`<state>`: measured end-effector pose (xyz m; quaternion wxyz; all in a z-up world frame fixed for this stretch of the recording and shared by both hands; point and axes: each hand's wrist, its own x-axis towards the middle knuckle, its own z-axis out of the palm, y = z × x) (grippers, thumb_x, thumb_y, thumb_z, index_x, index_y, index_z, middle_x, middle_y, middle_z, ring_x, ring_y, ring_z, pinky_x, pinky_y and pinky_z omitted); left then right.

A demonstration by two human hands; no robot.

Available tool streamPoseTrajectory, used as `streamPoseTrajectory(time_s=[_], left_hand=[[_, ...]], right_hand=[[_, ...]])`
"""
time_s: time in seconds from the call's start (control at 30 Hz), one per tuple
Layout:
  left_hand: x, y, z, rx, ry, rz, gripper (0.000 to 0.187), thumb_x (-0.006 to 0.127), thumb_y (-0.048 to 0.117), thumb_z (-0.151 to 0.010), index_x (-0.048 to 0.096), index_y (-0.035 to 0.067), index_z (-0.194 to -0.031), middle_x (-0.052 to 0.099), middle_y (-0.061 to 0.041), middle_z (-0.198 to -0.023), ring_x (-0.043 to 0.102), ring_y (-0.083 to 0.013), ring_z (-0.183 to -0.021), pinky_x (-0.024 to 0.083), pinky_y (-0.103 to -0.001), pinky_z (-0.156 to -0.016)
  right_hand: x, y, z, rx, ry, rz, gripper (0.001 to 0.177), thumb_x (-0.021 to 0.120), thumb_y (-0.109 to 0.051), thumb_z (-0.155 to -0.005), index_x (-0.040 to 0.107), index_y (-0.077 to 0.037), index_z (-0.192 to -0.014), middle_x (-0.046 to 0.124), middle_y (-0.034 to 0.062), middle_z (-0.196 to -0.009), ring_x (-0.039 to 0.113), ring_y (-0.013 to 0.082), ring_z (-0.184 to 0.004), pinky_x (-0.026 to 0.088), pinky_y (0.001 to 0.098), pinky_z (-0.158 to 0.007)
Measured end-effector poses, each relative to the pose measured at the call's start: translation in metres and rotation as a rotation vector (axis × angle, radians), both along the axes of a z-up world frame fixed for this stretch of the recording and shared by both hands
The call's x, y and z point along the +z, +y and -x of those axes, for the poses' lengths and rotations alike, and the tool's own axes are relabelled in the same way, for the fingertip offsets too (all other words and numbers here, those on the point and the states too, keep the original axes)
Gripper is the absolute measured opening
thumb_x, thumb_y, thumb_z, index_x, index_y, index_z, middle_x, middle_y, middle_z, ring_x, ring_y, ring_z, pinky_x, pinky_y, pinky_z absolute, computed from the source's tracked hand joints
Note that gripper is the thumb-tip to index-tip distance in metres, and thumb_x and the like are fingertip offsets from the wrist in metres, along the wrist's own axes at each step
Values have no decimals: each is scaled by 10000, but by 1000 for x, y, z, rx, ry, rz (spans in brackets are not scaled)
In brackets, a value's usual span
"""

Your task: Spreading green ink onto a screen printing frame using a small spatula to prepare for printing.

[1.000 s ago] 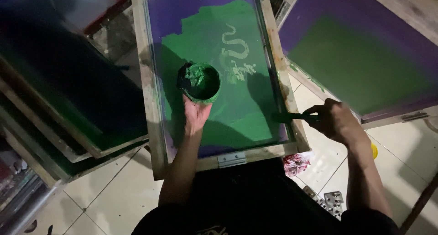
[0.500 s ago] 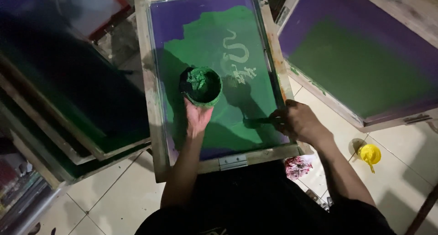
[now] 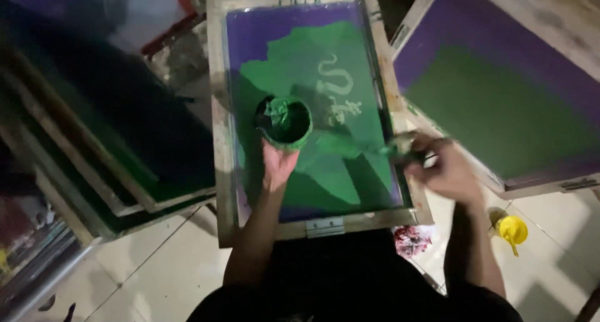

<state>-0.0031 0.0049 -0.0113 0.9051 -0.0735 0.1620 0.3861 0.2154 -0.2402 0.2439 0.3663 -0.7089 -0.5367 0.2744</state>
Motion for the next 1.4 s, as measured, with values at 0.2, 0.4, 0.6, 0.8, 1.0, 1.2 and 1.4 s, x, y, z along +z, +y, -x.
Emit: streamPoseTrajectory(time_s=[0.2, 0.4, 0.6, 0.8, 1.0, 1.2, 1.4], left_hand=[[-5, -2, 1, 6, -11, -15, 521, 622, 540, -951, 653, 169, -1315, 594, -194, -1426, 546, -390, -1355, 410, -636, -1157], [-12, -1, 8, 5, -15, -31, 530, 621, 551, -948, 652, 171, -1316, 592, -197, -1428, 545, -394, -1354, 411, -639, -1154], [-17, 7, 21, 49, -15, -47, 538, 621, 562, -945, 650, 174, -1317, 590, -201, -1430, 545, -398, -1354, 412, -642, -1152], [-8, 10, 19, 85, -35, 20, 546, 534, 557, -992, 609, 172, -1372, 557, -155, -1474, 515, -381, -1376, 384, -628, -1180], [-14, 6, 22, -17, -160, -286, 765, 613, 502, -956, 349, 156, -1586, 348, -179, -1614, 339, -364, -1470, 309, -497, -1224], [1, 13, 21, 66, -137, -95, 600, 608, 527, -961, 548, 163, -1435, 511, -132, -1503, 457, -333, -1417, 344, -557, -1220], [44, 11, 30, 104, -68, -69, 593, 496, 612, -977, 661, 169, -1335, 603, -104, -1420, 522, -319, -1380, 336, -583, -1229]], right_hand=[[9, 18, 11, -70, -281, -265, 93, 738, -74, -883, 670, -11, -877, 651, 179, -769, 672, 435, -779, 530, 460, -706], [-14, 43, 39, 37, -525, -369, 229, 710, -187, -946, 581, 2, -964, 529, 192, -819, 607, 471, -784, 512, 519, -653], [-16, 46, 42, 175, -740, -439, 60, 614, -170, -984, 644, -123, -964, 502, 83, -845, 543, 331, -802, 487, 428, -703], [5, 36, 26, 288, -953, -401, 138, 595, -116, -924, 639, -156, -800, 537, 70, -843, 537, 322, -847, 460, 422, -763], [51, 20, 22, 306, -1088, -204, 514, 746, -39, -796, 691, -217, -1275, 589, 22, -935, 504, 253, -961, 479, 394, -765], [42, 29, 41, 92, -364, -229, 120, 612, -92, -956, 670, -37, -1046, 679, 166, -878, 583, 377, -834, 482, 474, -746], [14, 48, 79, -91, 90, -134, 97, 584, -7, -922, 668, -10, -874, 649, 185, -681, 608, 339, -655, 490, 447, -672]])
